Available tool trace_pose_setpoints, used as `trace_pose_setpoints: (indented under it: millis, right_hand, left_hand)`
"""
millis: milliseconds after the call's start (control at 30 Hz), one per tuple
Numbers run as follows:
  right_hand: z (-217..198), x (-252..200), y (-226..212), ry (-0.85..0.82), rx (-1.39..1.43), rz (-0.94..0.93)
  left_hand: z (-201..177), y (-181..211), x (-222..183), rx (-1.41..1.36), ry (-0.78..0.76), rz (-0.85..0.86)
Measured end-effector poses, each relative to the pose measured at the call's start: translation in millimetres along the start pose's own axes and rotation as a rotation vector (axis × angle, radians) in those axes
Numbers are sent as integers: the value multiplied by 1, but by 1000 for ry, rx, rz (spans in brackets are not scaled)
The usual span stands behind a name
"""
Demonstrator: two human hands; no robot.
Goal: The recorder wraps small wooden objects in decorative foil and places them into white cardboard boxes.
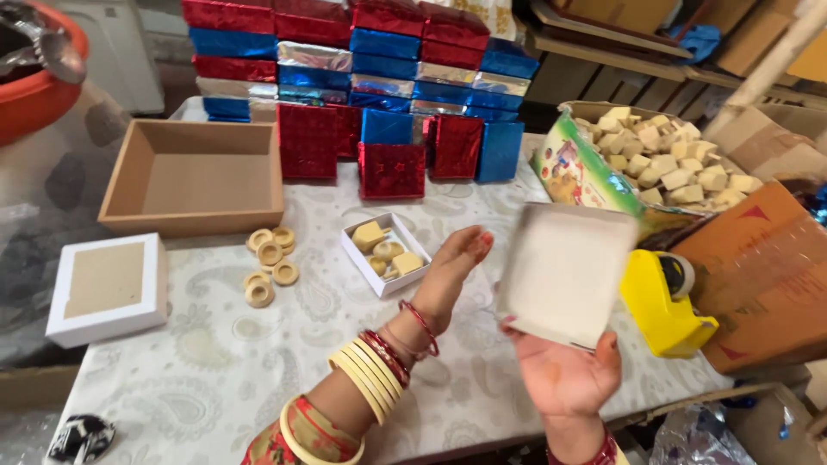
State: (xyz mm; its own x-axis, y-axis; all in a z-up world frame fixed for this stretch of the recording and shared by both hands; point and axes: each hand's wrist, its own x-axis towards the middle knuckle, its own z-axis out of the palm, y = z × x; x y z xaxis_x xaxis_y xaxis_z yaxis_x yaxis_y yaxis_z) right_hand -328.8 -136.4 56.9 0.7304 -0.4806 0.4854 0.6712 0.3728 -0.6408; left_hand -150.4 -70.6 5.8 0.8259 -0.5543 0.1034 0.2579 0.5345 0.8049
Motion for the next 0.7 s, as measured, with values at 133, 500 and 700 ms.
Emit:
trace_pose_setpoints:
  millis: [133, 500, 700]
  right_hand:
    - [12, 21, 26, -182, 303, 361]
    - [-159, 157, 194, -257, -1964, -58]
    - [-92, 159, 142, -106, -1508, -214]
  left_hand:
    - [3, 85, -27, -167, -333, -74]
    - [-86, 128, 17, -404, 278, 590]
    - [-84, 112, 26, -433, 420, 592]
